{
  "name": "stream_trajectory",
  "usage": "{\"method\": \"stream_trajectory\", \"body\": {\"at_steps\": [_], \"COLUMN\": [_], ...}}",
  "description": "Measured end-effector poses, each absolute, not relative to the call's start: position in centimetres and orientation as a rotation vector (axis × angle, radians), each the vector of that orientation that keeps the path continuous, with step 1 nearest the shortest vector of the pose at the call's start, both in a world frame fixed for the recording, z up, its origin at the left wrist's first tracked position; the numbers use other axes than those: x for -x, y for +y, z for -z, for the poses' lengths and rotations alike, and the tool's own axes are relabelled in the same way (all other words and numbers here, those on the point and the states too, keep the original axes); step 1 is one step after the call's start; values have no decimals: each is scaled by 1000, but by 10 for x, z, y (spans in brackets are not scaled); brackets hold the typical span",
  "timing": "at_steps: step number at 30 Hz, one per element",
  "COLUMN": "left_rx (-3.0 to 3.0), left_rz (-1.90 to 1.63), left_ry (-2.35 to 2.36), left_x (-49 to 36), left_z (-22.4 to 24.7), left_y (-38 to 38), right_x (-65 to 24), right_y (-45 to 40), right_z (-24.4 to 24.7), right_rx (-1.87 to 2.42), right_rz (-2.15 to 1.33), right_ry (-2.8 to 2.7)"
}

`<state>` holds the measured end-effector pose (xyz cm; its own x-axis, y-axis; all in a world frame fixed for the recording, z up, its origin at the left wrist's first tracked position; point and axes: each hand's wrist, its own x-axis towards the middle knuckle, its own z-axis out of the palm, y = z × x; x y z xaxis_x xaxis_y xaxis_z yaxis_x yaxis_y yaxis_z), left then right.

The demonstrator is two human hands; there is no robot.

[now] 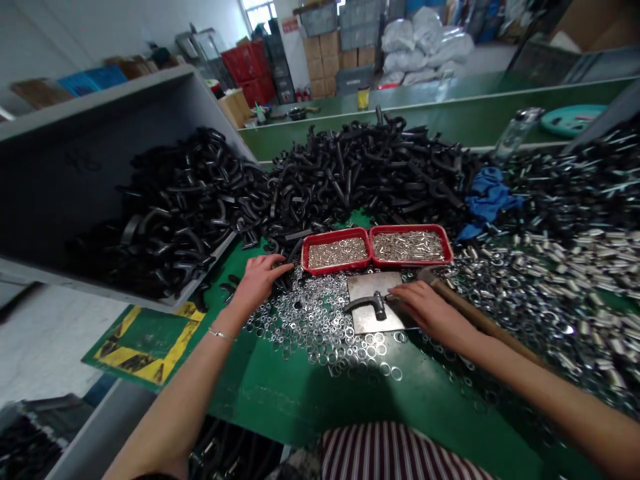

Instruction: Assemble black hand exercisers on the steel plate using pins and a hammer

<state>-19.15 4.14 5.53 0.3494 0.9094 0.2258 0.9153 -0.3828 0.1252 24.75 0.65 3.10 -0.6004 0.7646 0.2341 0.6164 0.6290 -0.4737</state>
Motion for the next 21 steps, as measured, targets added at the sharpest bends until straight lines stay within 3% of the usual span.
{"method": "stream_trajectory", "body": {"at_steps": [4,9,15,21], "left_rx": [2790,2834,2405,2836], "left_rz": [196,291,1113,2144], "left_ry": [-1490,-1476,-1729,-2178], "left_x": [207,216,171,39], "left_z": [-61,-63,-65,-53], "left_y": [71,84,59,9], "right_x": [-218,-227,-234,-219], "right_y": [30,26,12,5], "right_z": [-22,-37,-50,-40], "right_rx": [1132,1205,1249,1278], "right_rz": [-314,-343,-751,-1291], "right_ry": [-2609,-2494,-2076,-1441]}}
